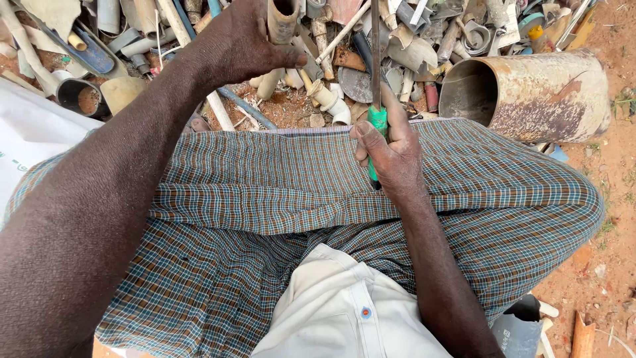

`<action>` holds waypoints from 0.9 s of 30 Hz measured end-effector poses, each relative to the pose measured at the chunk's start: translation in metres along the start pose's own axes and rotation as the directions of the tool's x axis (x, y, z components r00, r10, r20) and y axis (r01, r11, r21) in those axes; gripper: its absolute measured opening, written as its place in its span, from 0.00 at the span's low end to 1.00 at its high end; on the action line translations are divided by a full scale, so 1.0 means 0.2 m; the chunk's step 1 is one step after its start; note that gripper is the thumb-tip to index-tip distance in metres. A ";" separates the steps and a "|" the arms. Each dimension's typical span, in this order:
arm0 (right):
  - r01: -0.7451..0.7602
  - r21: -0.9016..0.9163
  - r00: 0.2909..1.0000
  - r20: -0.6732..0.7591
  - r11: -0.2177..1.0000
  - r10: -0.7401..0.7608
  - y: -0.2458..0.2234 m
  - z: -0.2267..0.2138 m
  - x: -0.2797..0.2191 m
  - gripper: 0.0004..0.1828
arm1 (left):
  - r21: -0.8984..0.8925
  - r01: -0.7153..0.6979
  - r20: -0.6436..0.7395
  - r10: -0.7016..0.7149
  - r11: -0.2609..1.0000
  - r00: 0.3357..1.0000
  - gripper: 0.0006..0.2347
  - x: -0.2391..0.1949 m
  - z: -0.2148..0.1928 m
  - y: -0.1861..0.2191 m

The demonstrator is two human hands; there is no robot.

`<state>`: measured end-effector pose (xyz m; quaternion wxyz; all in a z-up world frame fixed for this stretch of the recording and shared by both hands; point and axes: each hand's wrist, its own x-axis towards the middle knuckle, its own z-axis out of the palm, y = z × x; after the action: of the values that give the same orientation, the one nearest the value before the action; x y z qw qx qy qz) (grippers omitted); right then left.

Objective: The person carves a cylindrical wooden piece using a knife with a green handle. They hold the wood in the left hand and repeatedly shave off thin layers while rotating the piece to work around its circumference.

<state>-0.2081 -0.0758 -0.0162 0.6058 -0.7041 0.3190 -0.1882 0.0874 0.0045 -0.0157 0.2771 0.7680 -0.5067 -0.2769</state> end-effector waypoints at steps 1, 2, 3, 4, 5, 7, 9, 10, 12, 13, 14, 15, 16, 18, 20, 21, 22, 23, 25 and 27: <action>0.002 0.004 1.000 0.002 1.000 -0.002 -0.01 0.01 -0.01 0.40 | -0.021 0.066 0.009 -0.065 0.998 0.998 0.25 -0.01 -0.01 0.00; -0.010 -0.012 1.000 0.017 1.000 0.010 -0.01 0.01 -0.01 0.40 | -0.006 0.009 -0.028 -0.009 1.000 1.000 0.25 -0.03 -0.02 -0.01; -0.022 -0.034 0.999 0.030 0.999 0.023 -0.01 0.01 -0.01 0.39 | 0.005 -0.052 -0.064 0.052 0.999 0.997 0.25 -0.04 -0.02 -0.02; -0.033 -0.056 0.998 0.042 0.998 0.036 -0.01 0.01 -0.02 0.39 | 0.018 -0.112 -0.098 0.113 0.994 0.989 0.26 -0.05 -0.02 -0.02; -0.036 -0.044 0.998 0.055 0.998 0.038 -0.02 0.01 -0.02 0.39 | 0.039 -0.165 -0.121 0.168 0.986 0.978 0.27 -0.06 -0.01 -0.03; -0.039 -0.011 0.995 0.087 0.999 0.040 -0.03 0.02 -0.03 0.39 | 0.092 -0.261 -0.163 0.273 0.961 0.948 0.28 -0.11 -0.01 -0.04; -0.005 -0.086 0.993 0.113 0.996 0.015 -0.05 0.03 -0.04 0.38 | 0.035 -0.191 -0.153 0.194 0.981 0.969 0.26 -0.14 0.03 -0.02; 0.014 -0.122 0.992 0.124 0.992 0.001 -0.05 0.04 -0.04 0.37 | 0.008 -0.158 -0.146 0.157 0.987 0.977 0.25 -0.16 0.03 0.00; 0.048 -0.090 0.985 0.170 0.995 -0.033 -0.06 0.06 -0.06 0.38 | -0.027 -0.116 -0.160 0.111 0.993 0.981 0.22 -0.19 0.04 0.02; 0.063 -0.074 0.981 0.190 0.995 -0.048 -0.06 0.07 -0.07 0.38 | -0.045 -0.096 -0.164 0.088 0.994 0.983 0.20 -0.22 0.04 0.04; 0.095 -0.079 0.972 0.225 0.992 -0.075 -0.05 0.08 -0.08 0.38 | -0.052 -0.092 -0.172 0.081 0.994 0.982 0.19 -0.24 0.04 0.05; 0.125 -0.084 0.962 0.254 0.989 -0.101 -0.04 0.10 -0.09 0.38 | -0.060 -0.090 -0.176 0.078 0.994 0.981 0.18 -0.27 0.04 0.07; 0.156 -0.087 0.951 0.283 0.984 -0.125 -0.03 0.11 -0.09 0.38 | -0.068 -0.089 -0.181 0.075 0.994 0.981 0.17 -0.30 0.04 0.09; 0.104 -0.042 0.949 0.303 0.994 -0.087 -0.02 0.13 -0.10 0.39 | -0.116 -0.023 -0.198 -0.001 0.993 0.980 0.17 -0.36 0.07 0.12; 0.069 0.002 0.945 0.320 0.998 -0.066 -0.01 0.16 -0.09 0.39 | -0.143 0.020 -0.195 -0.048 0.989 0.980 0.17 -0.38 0.08 0.14; 0.057 0.018 0.942 0.329 0.998 -0.060 -0.01 0.17 -0.09 0.39 | -0.152 0.033 -0.185 -0.062 0.988 0.981 0.17 -0.38 0.09 0.15; 0.045 0.034 0.939 0.339 0.998 -0.054 -0.01 0.18 -0.08 0.39 | -0.161 0.047 -0.175 -0.075 0.986 0.982 0.17 -0.38 0.10 0.15; 0.038 0.038 0.941 0.335 0.999 -0.049 -0.01 0.19 -0.08 0.39 | -0.142 0.043 -0.191 -0.070 0.989 0.979 0.17 -0.39 0.10 0.15; 0.024 0.047 0.945 0.326 0.999 -0.038 0.00 0.21 -0.07 0.39 | -0.104 0.034 -0.220 -0.056 0.994 0.974 0.18 -0.38 0.10 0.14; -0.018 0.121 0.949 0.315 0.992 -0.021 0.01 0.21 -0.06 0.40 | -0.137 0.005 -0.227 -0.036 0.991 0.973 0.18 -0.38 0.09 0.14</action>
<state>-0.1891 -0.0369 -0.0247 0.6910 -0.6869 0.2051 -0.0927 0.0321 0.0634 0.0014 0.3825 0.7793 -0.4434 -0.2232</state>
